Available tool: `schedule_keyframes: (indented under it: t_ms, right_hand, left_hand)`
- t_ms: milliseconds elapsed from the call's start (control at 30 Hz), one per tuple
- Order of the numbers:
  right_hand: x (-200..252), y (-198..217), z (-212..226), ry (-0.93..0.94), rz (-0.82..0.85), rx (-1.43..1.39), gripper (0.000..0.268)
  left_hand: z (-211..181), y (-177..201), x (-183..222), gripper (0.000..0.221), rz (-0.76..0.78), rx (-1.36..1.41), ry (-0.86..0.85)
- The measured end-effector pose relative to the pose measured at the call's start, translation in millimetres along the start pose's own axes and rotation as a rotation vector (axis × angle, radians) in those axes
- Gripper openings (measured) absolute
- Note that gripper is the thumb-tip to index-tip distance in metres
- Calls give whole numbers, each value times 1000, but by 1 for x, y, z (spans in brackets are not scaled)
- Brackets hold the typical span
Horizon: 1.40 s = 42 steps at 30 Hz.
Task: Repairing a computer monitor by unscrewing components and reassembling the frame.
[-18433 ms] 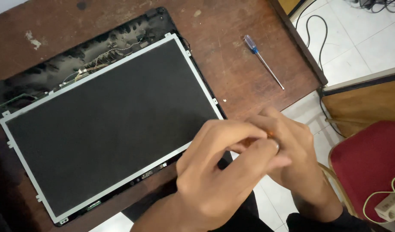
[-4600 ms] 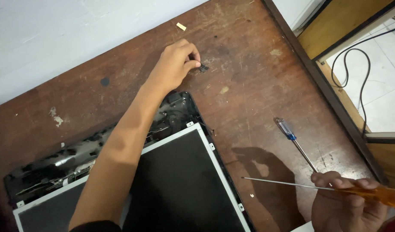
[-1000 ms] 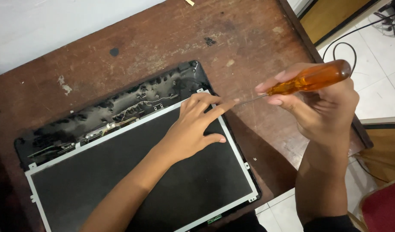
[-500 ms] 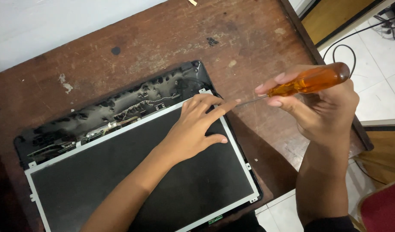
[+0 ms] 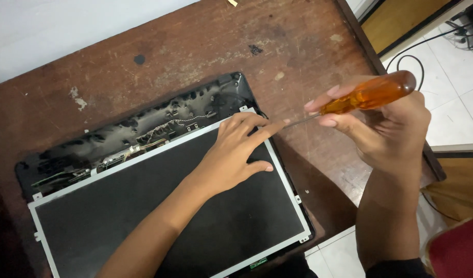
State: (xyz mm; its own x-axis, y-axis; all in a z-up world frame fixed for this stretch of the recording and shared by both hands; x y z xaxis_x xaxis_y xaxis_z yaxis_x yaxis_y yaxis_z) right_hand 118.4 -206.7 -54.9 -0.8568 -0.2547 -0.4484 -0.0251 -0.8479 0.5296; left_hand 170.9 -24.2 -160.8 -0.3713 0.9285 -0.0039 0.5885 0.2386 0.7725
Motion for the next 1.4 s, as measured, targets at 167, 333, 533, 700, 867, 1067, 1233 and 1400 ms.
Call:
schedule_keyframes:
  t_ms: [167,333,533,700,867,1067,1233,1400]
  right_hand:
    - [-4,-3,4,13,5,39,30]
    - [-2,-3,2,-15,-16,5,29]
    - [-7,-4,2,16,40,32,26]
    - [-6,-4,1,26,20,23,28]
    - [-9,-5,4,20,32,13,27]
    - [-7,-4,2,27,36,31,26]
    - [-1,-3,-7,49,44,19,27]
    - [13,0,-17,52,22,9,32]
  left_hand:
    - [1,1,0,87,13,53,11]
    - [1,0,1,88,13,36,11]
    - [2,1,1,87,11,45,10]
    - [2,1,1,86,12,52,9]
    - [2,1,1,89,7,50,10]
    - [3,1,1,88,6,59,12]
    - [3,0,0,86,2,41,5]
    - [3,-1,0,88,5,16,5]
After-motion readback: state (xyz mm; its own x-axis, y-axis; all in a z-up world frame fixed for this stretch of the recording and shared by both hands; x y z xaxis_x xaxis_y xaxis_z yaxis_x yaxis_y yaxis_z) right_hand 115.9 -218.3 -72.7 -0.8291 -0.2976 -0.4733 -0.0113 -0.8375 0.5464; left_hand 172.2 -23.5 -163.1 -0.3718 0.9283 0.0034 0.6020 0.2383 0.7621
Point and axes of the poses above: each hand's wrist, its own x-axis away from the middle knuckle, its own y-axis out of the back of the hand, z = x × y, the point moved 6 cm from there along -x, towards the middle knuckle, and after that the axes turned 12 degrees about z, right-handed, at the moved point
